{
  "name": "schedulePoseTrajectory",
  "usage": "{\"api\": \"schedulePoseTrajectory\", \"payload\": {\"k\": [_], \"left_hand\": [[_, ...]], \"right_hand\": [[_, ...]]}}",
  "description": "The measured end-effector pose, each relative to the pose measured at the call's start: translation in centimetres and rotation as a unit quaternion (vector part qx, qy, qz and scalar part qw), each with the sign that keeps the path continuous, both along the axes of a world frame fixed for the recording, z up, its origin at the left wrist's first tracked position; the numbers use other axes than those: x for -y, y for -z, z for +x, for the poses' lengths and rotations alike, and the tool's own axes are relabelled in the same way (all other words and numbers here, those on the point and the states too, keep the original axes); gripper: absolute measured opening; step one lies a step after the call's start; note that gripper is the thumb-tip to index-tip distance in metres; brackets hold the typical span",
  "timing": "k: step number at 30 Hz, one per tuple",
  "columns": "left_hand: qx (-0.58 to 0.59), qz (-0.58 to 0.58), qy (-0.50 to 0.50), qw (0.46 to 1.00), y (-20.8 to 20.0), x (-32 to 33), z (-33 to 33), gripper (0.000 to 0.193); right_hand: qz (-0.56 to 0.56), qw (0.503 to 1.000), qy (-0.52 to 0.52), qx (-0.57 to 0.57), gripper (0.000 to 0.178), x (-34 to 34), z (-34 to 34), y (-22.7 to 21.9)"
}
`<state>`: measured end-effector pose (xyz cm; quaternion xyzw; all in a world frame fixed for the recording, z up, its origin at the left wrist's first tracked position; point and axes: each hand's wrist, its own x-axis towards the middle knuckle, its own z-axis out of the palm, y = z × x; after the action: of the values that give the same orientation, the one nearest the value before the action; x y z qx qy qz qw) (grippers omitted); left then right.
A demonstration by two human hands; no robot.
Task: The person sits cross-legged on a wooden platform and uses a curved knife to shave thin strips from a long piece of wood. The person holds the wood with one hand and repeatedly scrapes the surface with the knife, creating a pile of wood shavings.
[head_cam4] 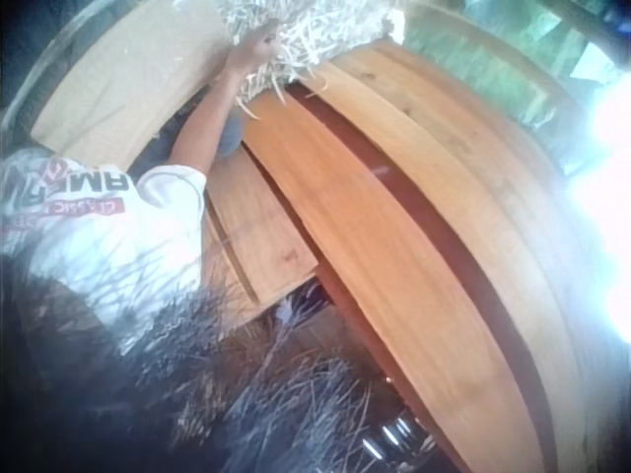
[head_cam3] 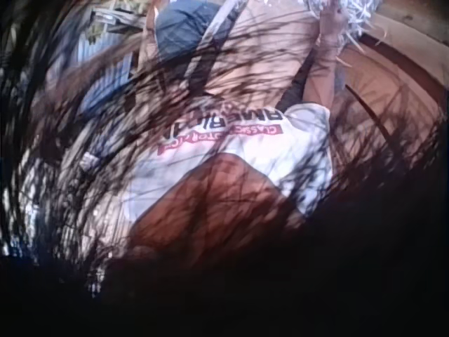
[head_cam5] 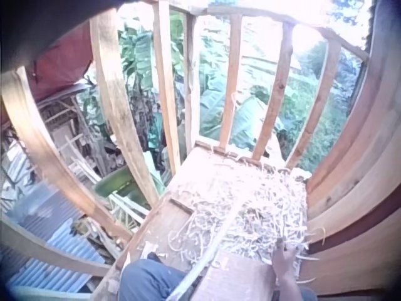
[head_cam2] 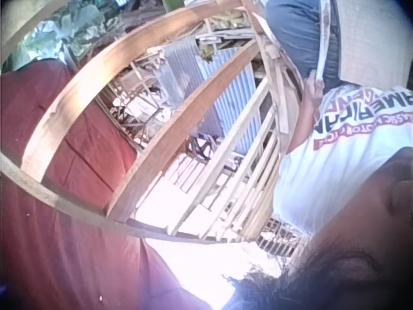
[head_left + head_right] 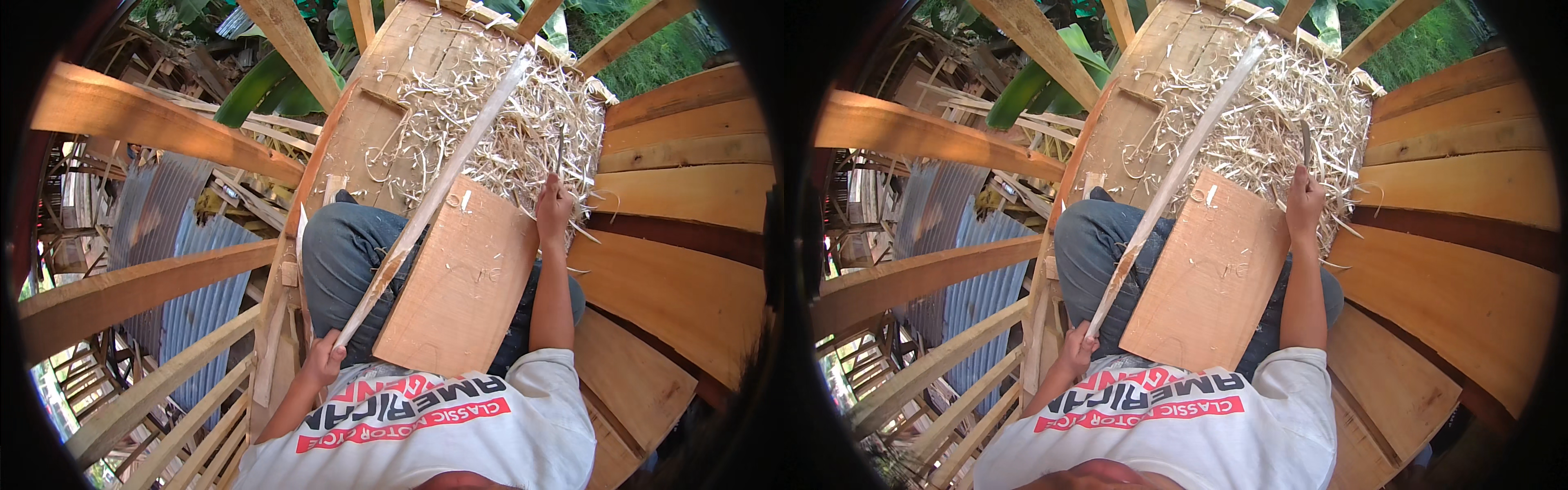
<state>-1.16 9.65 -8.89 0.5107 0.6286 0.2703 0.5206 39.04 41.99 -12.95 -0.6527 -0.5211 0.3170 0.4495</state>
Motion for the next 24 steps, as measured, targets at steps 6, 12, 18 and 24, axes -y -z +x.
{"api": "schedulePoseTrajectory", "payload": {"k": [6, 12, 18, 24], "left_hand": [[0.163, -0.144, -0.042, 0.975, -0.6, -0.4, -1.2, 0.062], [0.122, -0.135, -0.049, 0.982, -1.4, -0.3, -0.5, 0.062], [0.114, -0.13, -0.062, 0.983, -1.4, 0.2, -0.1, 0.06], [0.144, -0.14, -0.084, 0.976, -2.6, 0.3, 0.7, 0.054]], "right_hand": [[-0.012, 0.988, 0.021, -0.153, 0.055, 0.8, -0.6, -3.6], [0.004, 0.999, 0.024, 0.039, 0.056, 0.6, 0.6, -3.4], [-0.096, 0.959, -0.082, 0.255, 0.06, 0.8, 0.2, -2.7], [-0.188, 0.914, -0.109, 0.344, 0.063, 1.6, -0.3, -5.0]]}}
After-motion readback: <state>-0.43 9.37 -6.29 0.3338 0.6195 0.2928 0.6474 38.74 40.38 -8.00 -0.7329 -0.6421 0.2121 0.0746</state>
